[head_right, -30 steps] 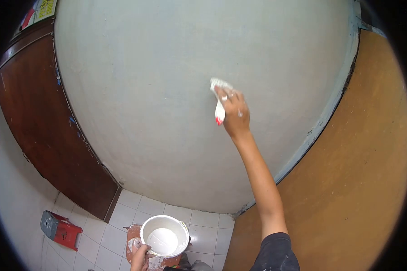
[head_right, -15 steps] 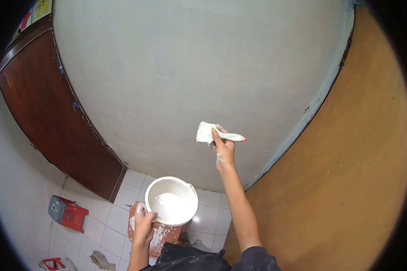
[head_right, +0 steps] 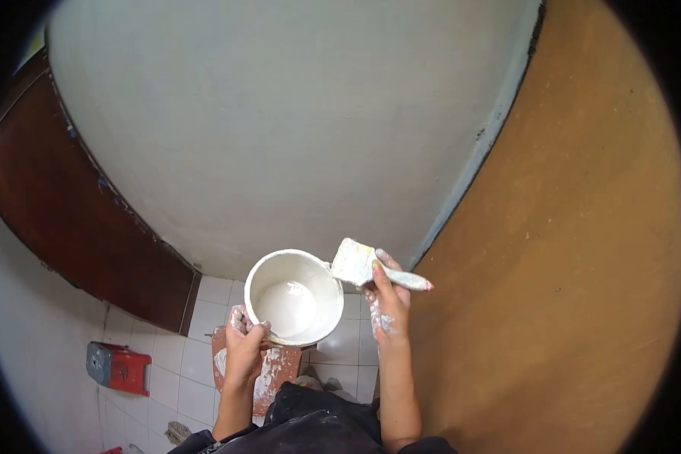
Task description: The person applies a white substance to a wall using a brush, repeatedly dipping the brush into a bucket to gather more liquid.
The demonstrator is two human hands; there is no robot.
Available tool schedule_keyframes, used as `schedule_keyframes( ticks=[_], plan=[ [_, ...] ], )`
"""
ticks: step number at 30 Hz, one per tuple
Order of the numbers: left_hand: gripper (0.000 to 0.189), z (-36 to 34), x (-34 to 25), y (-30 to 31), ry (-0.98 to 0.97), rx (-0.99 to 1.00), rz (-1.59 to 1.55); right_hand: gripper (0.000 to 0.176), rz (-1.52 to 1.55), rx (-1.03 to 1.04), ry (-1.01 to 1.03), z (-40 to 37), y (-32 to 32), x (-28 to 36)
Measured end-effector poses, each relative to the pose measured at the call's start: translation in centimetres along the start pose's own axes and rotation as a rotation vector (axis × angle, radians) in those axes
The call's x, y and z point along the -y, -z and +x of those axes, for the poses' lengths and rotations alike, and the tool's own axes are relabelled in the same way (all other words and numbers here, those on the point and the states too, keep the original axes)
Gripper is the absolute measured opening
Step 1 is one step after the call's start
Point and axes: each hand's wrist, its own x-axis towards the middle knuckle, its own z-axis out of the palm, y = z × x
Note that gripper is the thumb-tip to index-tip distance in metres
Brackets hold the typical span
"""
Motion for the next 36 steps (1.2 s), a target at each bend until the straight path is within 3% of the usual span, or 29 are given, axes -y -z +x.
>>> schedule_keyframes(
  ticks=[9,17,20,21,24,28,31,36],
  plan=[
    [0.035,2.1,-0.6,-2.4,0.045,0.154,0.0,0.035,-0.186,-0.079,0.128,-2.0,2.9,-0.7],
    [0.041,5.1,-0.5,-4.1,0.039,0.325,0.018,0.027,-0.545,-0.076,0.33,-1.6,0.9,-1.6],
    [0.043,5.9,0.1,-3.5,0.035,0.408,0.057,0.028,-0.885,-0.07,0.376,-1.3,-0.2,-1.9],
    [0.043,5.9,0.1,-3.6,0.054,0.42,0.05,0.029,-0.797,-0.142,0.322,-1.2,-1.1,-2.1],
    [0.042,5.9,0.0,-4.5,0.075,0.454,0.03,0.028,-0.961,-0.184,0.261,-0.9,-2.1,-1.8],
    [0.041,5.4,0.3,-5.7,0.069,0.493,0.032,0.035,-1.368,-0.127,0.226,0.2,-2.8,-0.3],
    [0.041,4.8,0.3,-6.5,0.057,0.52,0.073,0.039,-1.456,-0.062,0.347,1.7,-2.2,-0.7],
    [0.04,3.7,0.9,-7.2,0.134,0.539,0.065,0.037,-1.494,-0.042,0.205,2.9,-2.0,-0.2]
  ],
)
